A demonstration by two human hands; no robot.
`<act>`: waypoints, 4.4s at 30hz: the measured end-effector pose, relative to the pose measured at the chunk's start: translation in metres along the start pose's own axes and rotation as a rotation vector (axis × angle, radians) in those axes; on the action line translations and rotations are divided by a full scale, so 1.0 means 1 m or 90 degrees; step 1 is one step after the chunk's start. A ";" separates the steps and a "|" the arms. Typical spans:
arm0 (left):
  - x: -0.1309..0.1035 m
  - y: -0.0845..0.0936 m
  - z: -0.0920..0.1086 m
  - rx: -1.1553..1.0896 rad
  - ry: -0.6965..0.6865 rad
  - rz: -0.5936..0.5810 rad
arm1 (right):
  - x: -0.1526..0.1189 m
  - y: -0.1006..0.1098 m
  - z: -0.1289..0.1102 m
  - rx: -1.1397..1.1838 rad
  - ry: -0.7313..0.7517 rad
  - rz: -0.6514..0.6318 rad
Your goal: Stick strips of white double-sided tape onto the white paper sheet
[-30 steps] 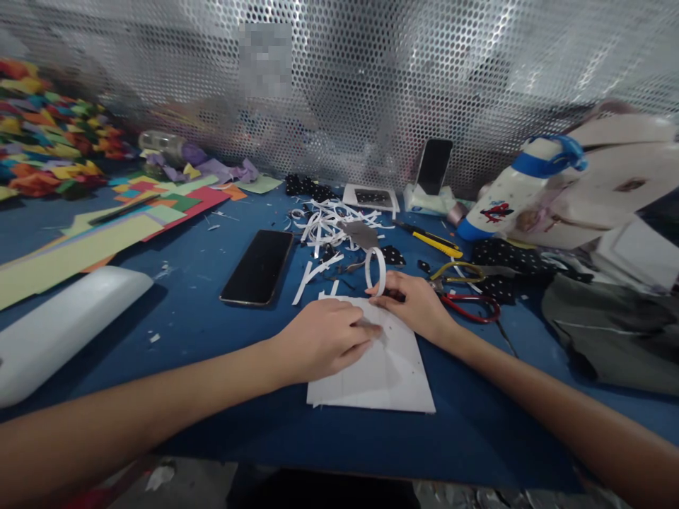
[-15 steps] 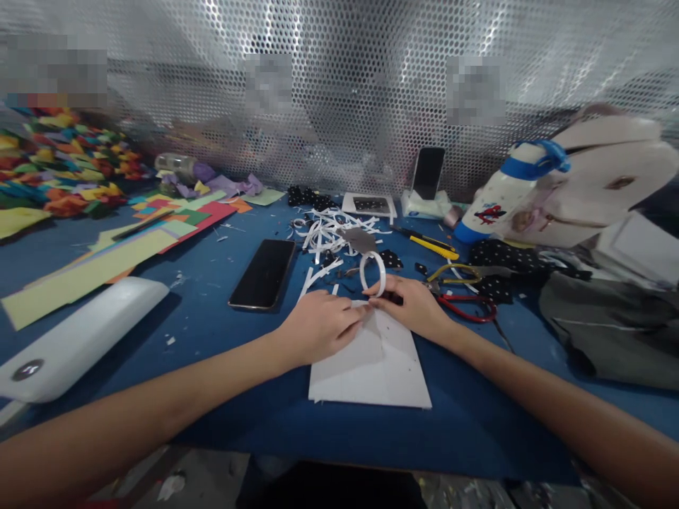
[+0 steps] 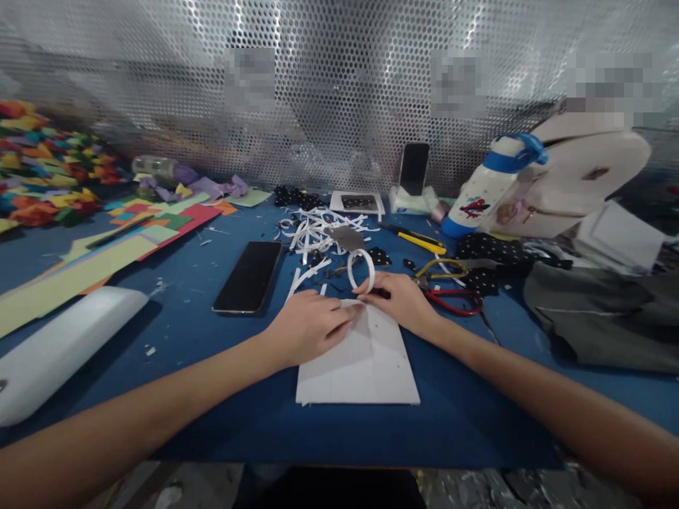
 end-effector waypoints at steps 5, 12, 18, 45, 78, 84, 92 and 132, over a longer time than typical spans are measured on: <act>0.003 0.000 0.001 0.000 0.009 -0.026 | -0.001 0.001 -0.004 -0.012 0.022 0.005; 0.003 0.004 0.001 -0.003 0.009 -0.022 | -0.007 0.017 -0.013 0.008 0.033 -0.023; 0.001 0.000 -0.002 -0.012 0.008 -0.045 | -0.046 0.042 -0.016 -0.002 -0.040 0.068; 0.000 -0.004 -0.003 -0.018 0.003 -0.045 | -0.037 -0.009 -0.040 -0.162 0.056 -0.149; -0.002 -0.006 -0.004 -0.038 0.017 -0.052 | -0.093 0.002 -0.055 -0.208 0.198 -0.266; -0.002 -0.006 -0.005 -0.040 0.012 -0.051 | -0.094 0.002 -0.050 -0.275 0.217 -0.255; 0.002 -0.003 -0.002 -0.112 0.035 -0.029 | -0.079 0.000 -0.048 -0.290 0.181 -0.213; 0.010 0.001 -0.007 -0.423 0.148 0.057 | -0.039 -0.013 -0.065 -0.340 0.291 -0.196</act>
Point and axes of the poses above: each hand's wrist, its own x-axis towards the middle knuckle, its own y-axis out of the back of the hand, z = x × y, the point moved 8 cm from there along x, towards the middle knuckle, and after that the axes turned 6 degrees about x, right-handed, at the moved point
